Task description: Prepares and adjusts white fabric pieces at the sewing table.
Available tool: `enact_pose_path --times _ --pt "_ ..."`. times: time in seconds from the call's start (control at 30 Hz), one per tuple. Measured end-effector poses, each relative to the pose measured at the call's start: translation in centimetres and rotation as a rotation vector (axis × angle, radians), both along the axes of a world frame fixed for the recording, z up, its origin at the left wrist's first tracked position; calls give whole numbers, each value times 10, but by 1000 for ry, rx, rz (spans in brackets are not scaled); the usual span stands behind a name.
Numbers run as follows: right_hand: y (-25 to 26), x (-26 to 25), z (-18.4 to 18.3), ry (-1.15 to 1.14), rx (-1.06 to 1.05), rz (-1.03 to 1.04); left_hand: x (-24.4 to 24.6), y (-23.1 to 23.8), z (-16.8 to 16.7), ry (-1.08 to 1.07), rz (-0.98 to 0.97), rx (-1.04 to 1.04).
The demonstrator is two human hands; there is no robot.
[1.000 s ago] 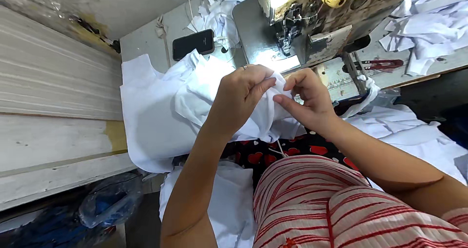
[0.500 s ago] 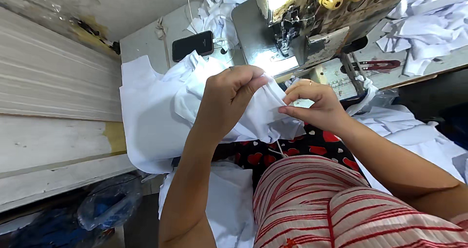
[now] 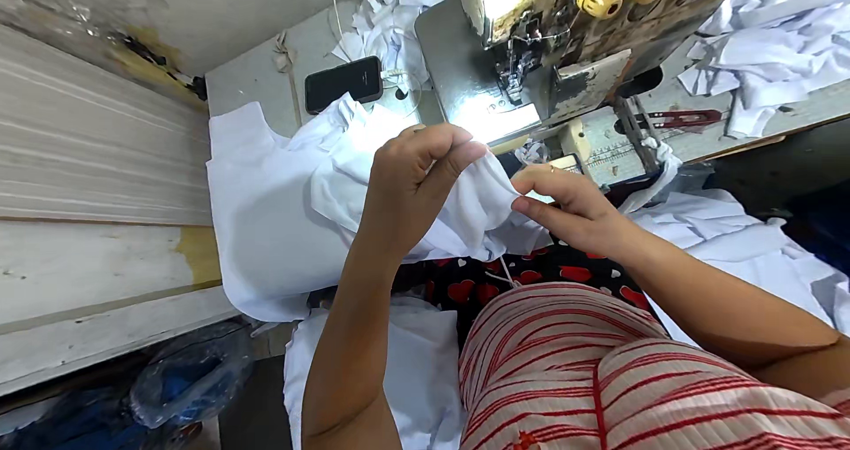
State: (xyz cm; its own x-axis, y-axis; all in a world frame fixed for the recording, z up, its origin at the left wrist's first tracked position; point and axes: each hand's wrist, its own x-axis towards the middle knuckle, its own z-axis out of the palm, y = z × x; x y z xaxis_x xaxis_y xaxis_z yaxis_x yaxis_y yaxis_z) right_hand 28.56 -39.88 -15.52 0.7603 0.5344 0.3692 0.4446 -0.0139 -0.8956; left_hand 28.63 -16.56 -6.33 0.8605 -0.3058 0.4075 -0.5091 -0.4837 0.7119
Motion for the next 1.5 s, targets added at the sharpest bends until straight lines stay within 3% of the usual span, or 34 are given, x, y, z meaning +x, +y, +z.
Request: enact_pose_path --times 0.13,0.27,0.37,0.43,0.53,0.63,0.73,0.97,1.1,1.23,1.37,1.5 --pt "13 -11 -3 147 53 -47 -7 7 -12 89 128 -46" --pt "32 -9 9 -61 246 18 -23 22 6 18 298 133" --pt "35 1 30 -139 371 62 -27 19 36 -34 297 -42" --pt "32 9 29 -89 395 38 -13 5 38 -142 292 -112" --pt "16 20 -3 153 287 -22 34 -19 2 -274 340 -22" --pt "-11 12 -48 389 70 -88 69 -45 -51 -203 362 56" --pt "-31 -6 -70 452 28 -132 80 -58 -82 -185 335 56" --pt "-37 -7 -71 454 131 -119 75 -58 -79 -87 399 73" --pt "-42 -14 -68 474 132 -30 40 -56 -69 -29 270 388" --pt "-42 -13 -48 596 180 101 26 -67 -71 71 290 629" --pt "-42 13 -35 748 267 36 63 -75 -73 78 353 573" --pt "-37 10 -33 728 240 116 73 -67 -72 103 305 563"
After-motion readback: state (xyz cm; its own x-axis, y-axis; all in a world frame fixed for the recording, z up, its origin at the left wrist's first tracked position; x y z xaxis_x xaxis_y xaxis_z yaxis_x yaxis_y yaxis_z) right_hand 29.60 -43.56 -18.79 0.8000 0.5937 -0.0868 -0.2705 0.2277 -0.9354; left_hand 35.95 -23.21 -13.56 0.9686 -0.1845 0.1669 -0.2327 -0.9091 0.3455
